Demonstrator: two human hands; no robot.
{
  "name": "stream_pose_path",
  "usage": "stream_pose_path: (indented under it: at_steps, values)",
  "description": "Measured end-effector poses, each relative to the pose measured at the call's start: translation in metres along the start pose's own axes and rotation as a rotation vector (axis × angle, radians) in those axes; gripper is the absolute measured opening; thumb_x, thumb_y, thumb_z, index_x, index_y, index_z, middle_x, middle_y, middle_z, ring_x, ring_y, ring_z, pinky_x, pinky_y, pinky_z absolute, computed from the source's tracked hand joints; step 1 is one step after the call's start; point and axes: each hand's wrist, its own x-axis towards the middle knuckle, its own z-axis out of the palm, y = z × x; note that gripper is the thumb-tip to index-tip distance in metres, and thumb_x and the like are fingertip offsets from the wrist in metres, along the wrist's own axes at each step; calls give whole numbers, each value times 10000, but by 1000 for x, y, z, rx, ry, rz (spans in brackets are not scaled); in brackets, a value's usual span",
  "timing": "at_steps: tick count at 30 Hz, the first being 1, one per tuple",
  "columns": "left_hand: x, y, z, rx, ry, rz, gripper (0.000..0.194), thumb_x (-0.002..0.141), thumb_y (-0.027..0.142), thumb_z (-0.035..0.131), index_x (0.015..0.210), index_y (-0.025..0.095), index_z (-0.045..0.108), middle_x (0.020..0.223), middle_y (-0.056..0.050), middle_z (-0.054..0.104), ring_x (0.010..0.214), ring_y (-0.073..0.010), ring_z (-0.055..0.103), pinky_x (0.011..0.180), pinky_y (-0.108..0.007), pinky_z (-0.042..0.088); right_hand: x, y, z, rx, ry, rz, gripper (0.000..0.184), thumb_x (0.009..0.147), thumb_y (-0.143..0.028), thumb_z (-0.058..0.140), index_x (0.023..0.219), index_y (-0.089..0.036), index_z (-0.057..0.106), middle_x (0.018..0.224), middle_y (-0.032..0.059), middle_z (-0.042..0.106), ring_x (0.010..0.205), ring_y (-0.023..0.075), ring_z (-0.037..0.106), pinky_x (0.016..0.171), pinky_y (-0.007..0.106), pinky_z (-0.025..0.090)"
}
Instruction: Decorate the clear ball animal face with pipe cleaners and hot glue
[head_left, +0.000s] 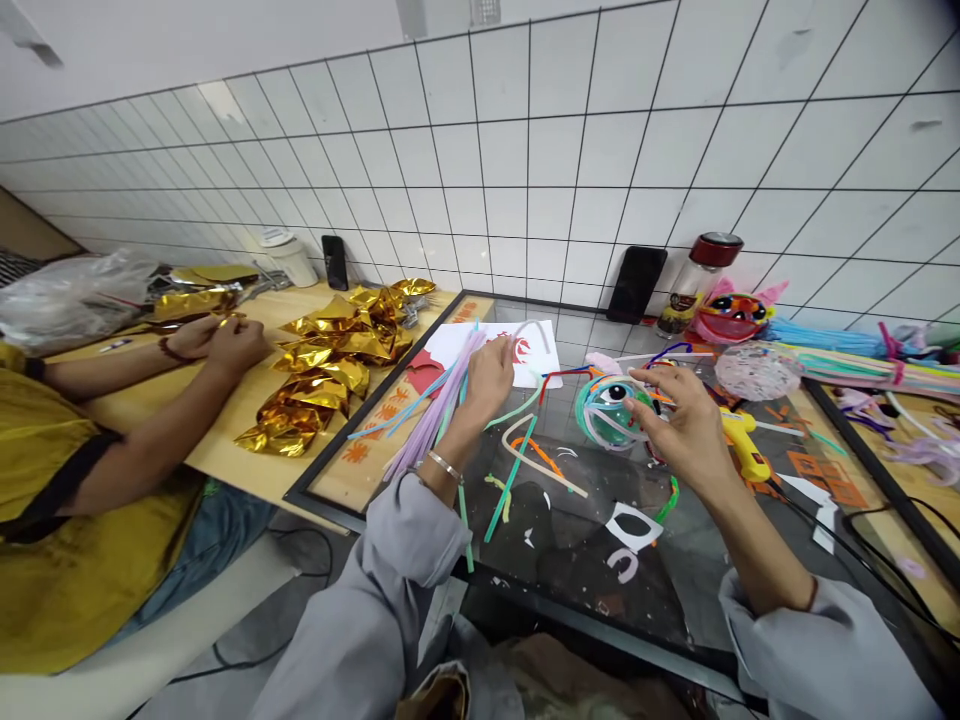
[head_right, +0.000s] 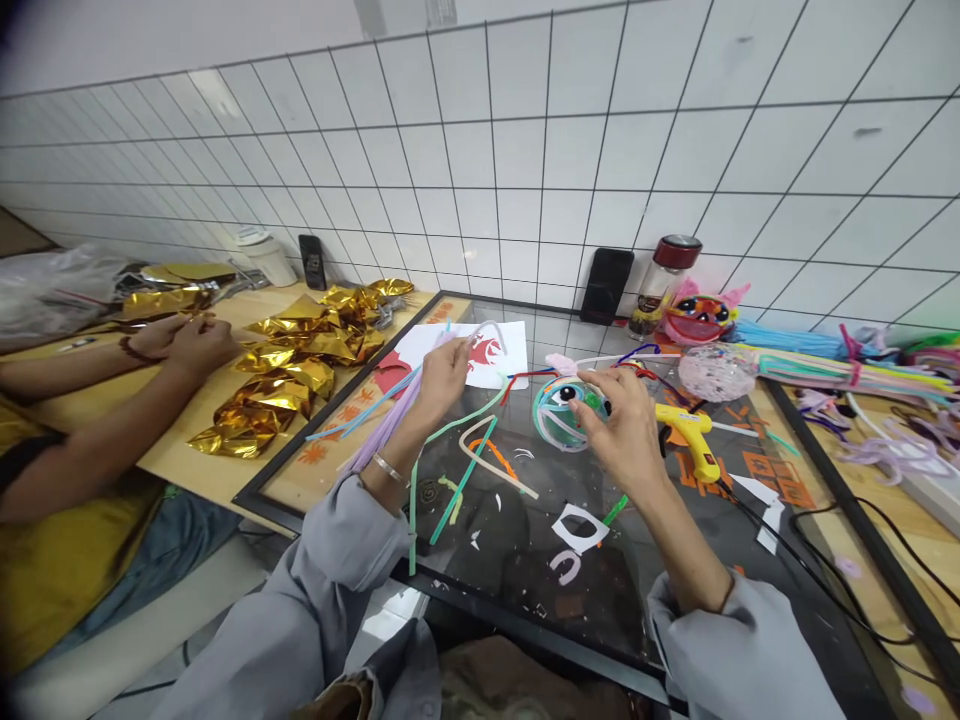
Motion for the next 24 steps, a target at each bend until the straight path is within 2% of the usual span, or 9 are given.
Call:
stream_pose_path:
  at_steps: [3,6,10,13,15,17,20,22,24]
  values:
    - [5,-16,0,142,78,12,277,930,114,422,1015,142,684,908,-129,717,851,-235,664,775,-326,482,0,-1,-1,17,9,0,332,844,-441,640,1061,-209,738,1042,114,661,1006,299,620,909,479,477]
    - [5,-22,-2,333,63,-83,460,872,14,383,1265,108,603,1116,-198,690,959,-272,678,852,-376,509,0,-5,-2,50,33,-12,283,837,-408,653,1023,-215,743,1008,100,675,982,285,634,884,460,491]
    - [-2,-13,-2,560,0,-143,518,885,47,391,1392,50,497,1371,-271,548,1221,-375,571,979,-493,476,1,-13,-10,102,142,-29,172,849,-313,639,947,-214,740,948,71,709,939,245,658,850,411,507]
    - [-11,3,3,537,14,-33,510,906,110,442,1413,64,476,1489,-279,440,1356,-407,446,1053,-565,412,6,-18,-29,78,301,5,131,854,-260,615,903,-214,728,900,47,727,879,214,663,803,372,511]
    - [-20,14,9,458,18,89,491,908,135,467,1397,98,500,1492,-245,451,1363,-383,445,1076,-546,401,14,-20,-47,33,399,18,115,839,-246,620,878,-222,726,859,31,729,826,202,660,766,353,508]
    - [-29,23,17,365,8,218,473,905,138,474,1375,125,524,1459,-217,493,1334,-349,481,1074,-519,410,25,-20,-65,-51,419,7,122,838,-240,615,878,-234,731,850,27,736,796,198,658,749,346,502]
    - [-40,29,25,270,-6,341,452,914,133,445,1355,132,545,1406,-197,544,1294,-322,518,1032,-492,444,51,-15,-81,-241,237,-77,121,833,-251,613,833,-242,733,851,40,742,791,211,659,762,356,491]
    - [-44,29,29,226,-6,355,430,916,143,443,1327,132,568,1373,-188,568,1258,-316,545,1005,-483,462,71,-6,-80,-427,-11,-87,142,825,-244,606,820,-226,747,877,55,753,826,228,671,792,365,474]
    - [-45,27,31,191,-6,340,418,912,147,447,1306,132,584,1352,-183,579,1235,-315,560,989,-481,472,91,9,-73,-633,-221,-6,209,845,-224,561,852,-203,768,943,73,768,886,245,685,841,375,453]
